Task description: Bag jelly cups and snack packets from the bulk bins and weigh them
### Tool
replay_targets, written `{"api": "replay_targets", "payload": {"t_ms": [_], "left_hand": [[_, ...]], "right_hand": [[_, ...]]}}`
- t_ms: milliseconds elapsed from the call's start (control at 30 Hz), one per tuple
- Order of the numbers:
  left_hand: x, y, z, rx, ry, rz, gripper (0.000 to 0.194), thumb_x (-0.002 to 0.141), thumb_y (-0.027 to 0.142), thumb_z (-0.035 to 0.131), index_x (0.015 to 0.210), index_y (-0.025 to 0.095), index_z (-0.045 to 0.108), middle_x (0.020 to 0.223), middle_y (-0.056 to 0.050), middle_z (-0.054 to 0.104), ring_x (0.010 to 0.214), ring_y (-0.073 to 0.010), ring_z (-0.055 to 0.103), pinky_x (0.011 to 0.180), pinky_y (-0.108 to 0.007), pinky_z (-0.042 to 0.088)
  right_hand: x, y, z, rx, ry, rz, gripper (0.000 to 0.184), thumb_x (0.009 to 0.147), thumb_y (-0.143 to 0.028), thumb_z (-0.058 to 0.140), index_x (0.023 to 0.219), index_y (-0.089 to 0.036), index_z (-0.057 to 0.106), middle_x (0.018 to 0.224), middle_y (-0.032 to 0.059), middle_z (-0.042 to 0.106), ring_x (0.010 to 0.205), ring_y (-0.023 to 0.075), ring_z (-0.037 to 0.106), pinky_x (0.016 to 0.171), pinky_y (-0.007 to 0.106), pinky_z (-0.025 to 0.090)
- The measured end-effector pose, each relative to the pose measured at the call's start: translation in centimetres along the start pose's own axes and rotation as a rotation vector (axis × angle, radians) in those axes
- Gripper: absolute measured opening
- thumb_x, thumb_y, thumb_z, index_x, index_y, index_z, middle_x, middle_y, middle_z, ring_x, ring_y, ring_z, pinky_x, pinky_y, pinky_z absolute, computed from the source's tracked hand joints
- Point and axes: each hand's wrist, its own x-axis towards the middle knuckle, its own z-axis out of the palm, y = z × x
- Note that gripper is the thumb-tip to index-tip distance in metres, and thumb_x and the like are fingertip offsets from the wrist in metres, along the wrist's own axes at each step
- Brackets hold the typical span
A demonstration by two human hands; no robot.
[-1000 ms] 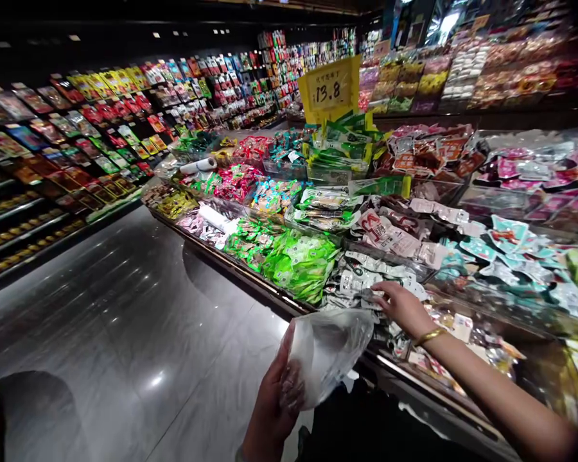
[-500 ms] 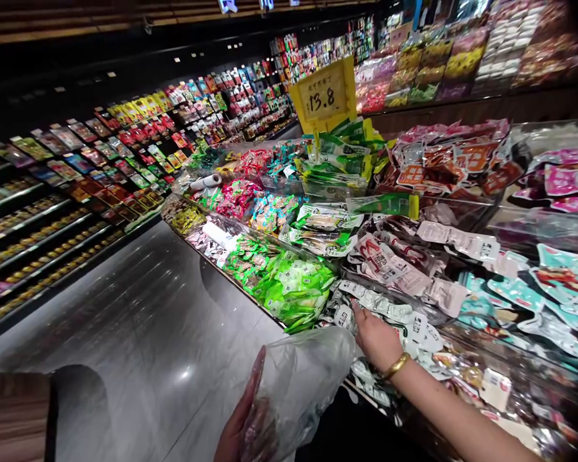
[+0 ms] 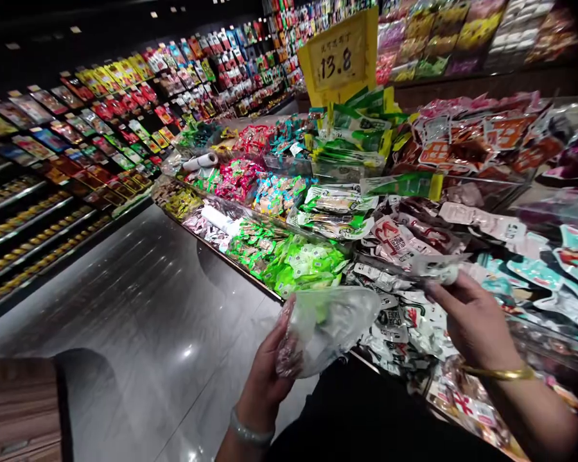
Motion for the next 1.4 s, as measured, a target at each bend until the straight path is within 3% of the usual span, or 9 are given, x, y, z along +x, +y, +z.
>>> {"api": "replay_targets", "payload": {"t_ms": [100, 267, 433, 567, 700, 967, 1133, 1267, 1400], "left_hand": [[0.6, -0.3, 0.1, -0.014, -0.023, -0.039, 0.047, 0.090, 0.029, 0.066, 0.136, 0.029, 0.054, 0.046, 0.012, 0.036, 0.031, -0.0036, 0.028, 0.031, -0.014, 0.023], [0.0, -0.4, 0.2, -0.021, -0.055, -0.050, 0.047, 0.095, 0.032, 0.059, 0.141, 0.034, 0.050, 0.047, 0.011, 0.035, 0.033, -0.0035, 0.029, 0.034, -0.014, 0.023], [-1.4, -0.9, 0.2, -0.008, -0.046, -0.018, 0.050, 0.097, 0.029, 0.056, 0.146, 0.037, 0.045, 0.046, 0.011, 0.032, 0.031, -0.0025, 0.026, 0.034, -0.014, 0.018], [-2.3, -1.6, 0.4, -0.038, -0.006, 0.024, 0.055, 0.096, 0.031, 0.059, 0.147, 0.038, 0.042, 0.047, 0.012, 0.032, 0.032, -0.0022, 0.028, 0.035, -0.013, 0.017], [-3.0, -2.5, 0.1, -0.040, 0.036, 0.034, 0.059, 0.094, 0.031, 0.061, 0.148, 0.041, 0.040, 0.048, 0.011, 0.032, 0.032, -0.0027, 0.031, 0.035, -0.014, 0.017], [-4.4, -3.5, 0.7, -0.047, 0.019, 0.050, 0.055, 0.097, 0.028, 0.056, 0.147, 0.043, 0.040, 0.045, 0.011, 0.035, 0.031, -0.0025, 0.027, 0.035, -0.015, 0.014], [-4.5, -4.0, 0.2, -0.048, 0.018, 0.048, 0.053, 0.098, 0.029, 0.056, 0.147, 0.041, 0.041, 0.047, 0.011, 0.036, 0.032, -0.0023, 0.028, 0.036, -0.015, 0.016], [-3.9, -4.2, -0.6, -0.061, 0.009, 0.016, 0.052, 0.096, 0.033, 0.059, 0.145, 0.040, 0.043, 0.048, 0.011, 0.035, 0.032, -0.0026, 0.030, 0.036, -0.014, 0.016], [-3.4, -3.9, -0.3, -0.059, 0.009, -0.009, 0.043, 0.096, 0.032, 0.059, 0.138, 0.036, 0.051, 0.047, 0.011, 0.034, 0.032, -0.0031, 0.031, 0.036, -0.014, 0.018]], "right_hand": [[-1.1, -4.1, 2.3, 0.184, -0.254, -0.002, 0.029, 0.085, -0.038, 0.070, 0.113, -0.028, 0.068, 0.114, 0.0054, 0.065, 0.101, 0.0221, 0.065, 0.087, 0.036, 0.056], [-3.4, -4.8, 7.4, -0.255, -0.860, -0.223, 0.040, 0.085, -0.035, 0.071, 0.124, -0.028, 0.068, 0.122, 0.0091, 0.065, 0.105, 0.0241, 0.066, 0.094, 0.037, 0.054], [-3.9, -2.8, 6.8, -0.659, -0.988, -0.311, 0.035, 0.092, -0.037, 0.061, 0.123, -0.023, 0.069, 0.104, 0.0099, 0.074, 0.091, 0.0263, 0.070, 0.080, 0.036, 0.056], [-1.7, -1.7, 4.8, -0.533, -0.754, -0.319, 0.033, 0.100, -0.043, 0.046, 0.100, -0.026, 0.074, 0.098, 0.0046, 0.076, 0.087, 0.0196, 0.071, 0.079, 0.029, 0.053], [2.8, 1.7, 4.8, -0.952, -0.449, -0.154, 0.035, 0.096, -0.050, 0.051, 0.106, -0.022, 0.070, 0.100, 0.0086, 0.075, 0.081, 0.0241, 0.071, 0.062, 0.030, 0.050], [6.1, 7.3, 8.0, -1.283, -0.492, -0.192, 0.028, 0.091, -0.038, 0.060, 0.096, -0.012, 0.068, 0.094, 0.0143, 0.072, 0.081, 0.0270, 0.072, 0.060, 0.030, 0.047], [6.3, 6.6, 5.7, -1.282, -0.412, -0.174, 0.032, 0.099, -0.028, 0.041, 0.098, -0.014, 0.069, 0.097, 0.0153, 0.072, 0.081, 0.0254, 0.071, 0.061, 0.030, 0.045], [6.5, 5.2, 1.9, -1.003, -0.152, -0.164, 0.034, 0.097, -0.036, 0.043, 0.105, -0.018, 0.071, 0.102, 0.0117, 0.073, 0.081, 0.0236, 0.068, 0.061, 0.030, 0.044], [5.2, 2.7, -1.0, -0.369, 0.090, -0.098, 0.030, 0.090, -0.045, 0.056, 0.079, -0.019, 0.067, 0.066, 0.0010, 0.063, 0.061, 0.0163, 0.056, 0.055, 0.027, 0.042]]}}
